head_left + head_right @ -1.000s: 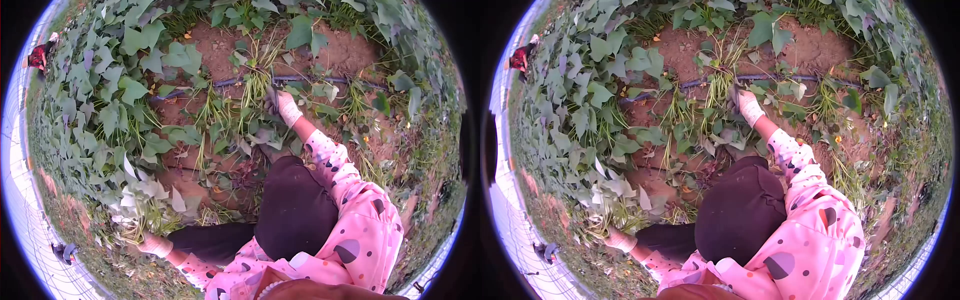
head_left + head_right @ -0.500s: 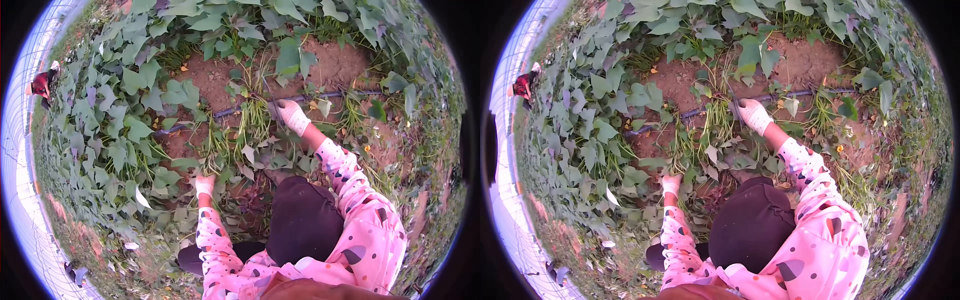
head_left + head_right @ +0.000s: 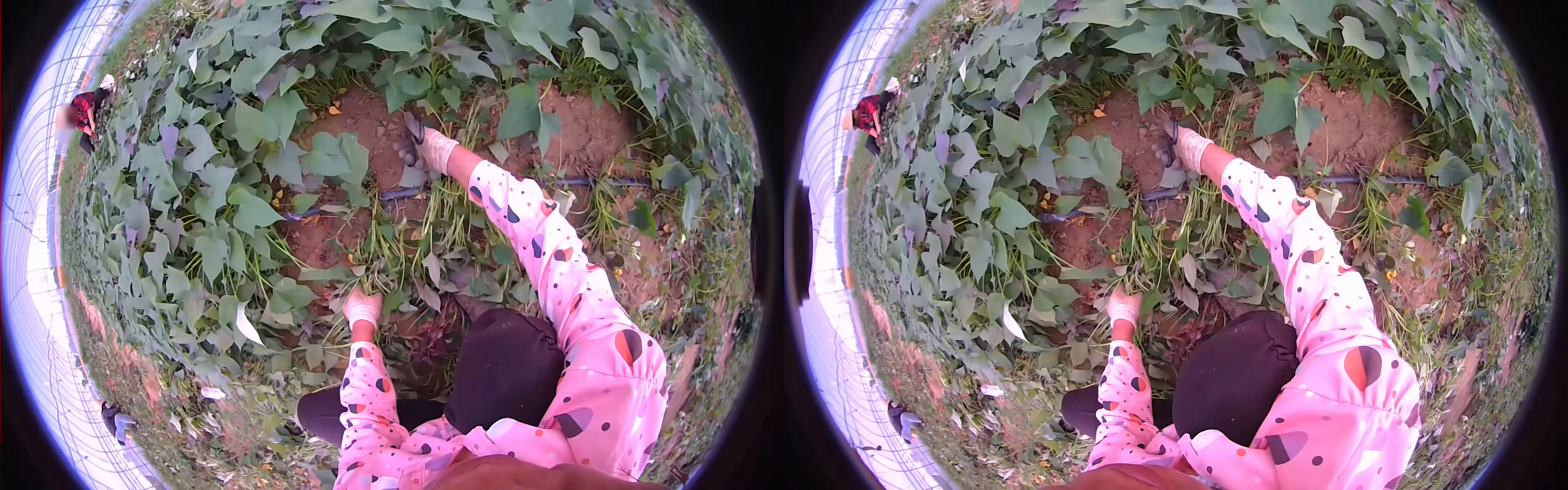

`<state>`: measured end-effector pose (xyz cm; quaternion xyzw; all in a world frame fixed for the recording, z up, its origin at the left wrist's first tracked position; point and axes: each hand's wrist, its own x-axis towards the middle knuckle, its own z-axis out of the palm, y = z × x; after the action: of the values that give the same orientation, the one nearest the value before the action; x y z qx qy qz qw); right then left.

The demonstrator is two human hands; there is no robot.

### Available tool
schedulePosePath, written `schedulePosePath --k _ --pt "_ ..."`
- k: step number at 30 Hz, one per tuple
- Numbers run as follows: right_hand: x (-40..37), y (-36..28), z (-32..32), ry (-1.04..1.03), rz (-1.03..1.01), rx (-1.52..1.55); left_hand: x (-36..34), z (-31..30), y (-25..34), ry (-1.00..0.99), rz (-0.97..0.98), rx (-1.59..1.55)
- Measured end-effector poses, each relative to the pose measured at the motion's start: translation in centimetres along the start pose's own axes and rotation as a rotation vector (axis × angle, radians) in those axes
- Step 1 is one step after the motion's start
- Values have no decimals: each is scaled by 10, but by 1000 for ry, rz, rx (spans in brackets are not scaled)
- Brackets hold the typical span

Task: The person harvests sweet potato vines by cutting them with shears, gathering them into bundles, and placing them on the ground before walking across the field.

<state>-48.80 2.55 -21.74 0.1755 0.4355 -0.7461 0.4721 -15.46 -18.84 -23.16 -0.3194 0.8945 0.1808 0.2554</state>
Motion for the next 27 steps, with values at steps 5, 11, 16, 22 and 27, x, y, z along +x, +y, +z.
schedulePosePath --k 5,11,16,22,27 --pt "15 -8 -2 103 -119 100 -1 -5 4 5 20 15" --pt "50 -4 3 321 -253 141 -5 -11 8 -17 7 56" --pt "13 16 23 298 -216 -658 -3 -13 10 -65 -6 36" --pt "33 -27 38 779 -745 -1478 1 -7 6 -80 -16 47" --pt "128 -56 0 870 -595 -1839 21 29 -34 -80 69 -108"
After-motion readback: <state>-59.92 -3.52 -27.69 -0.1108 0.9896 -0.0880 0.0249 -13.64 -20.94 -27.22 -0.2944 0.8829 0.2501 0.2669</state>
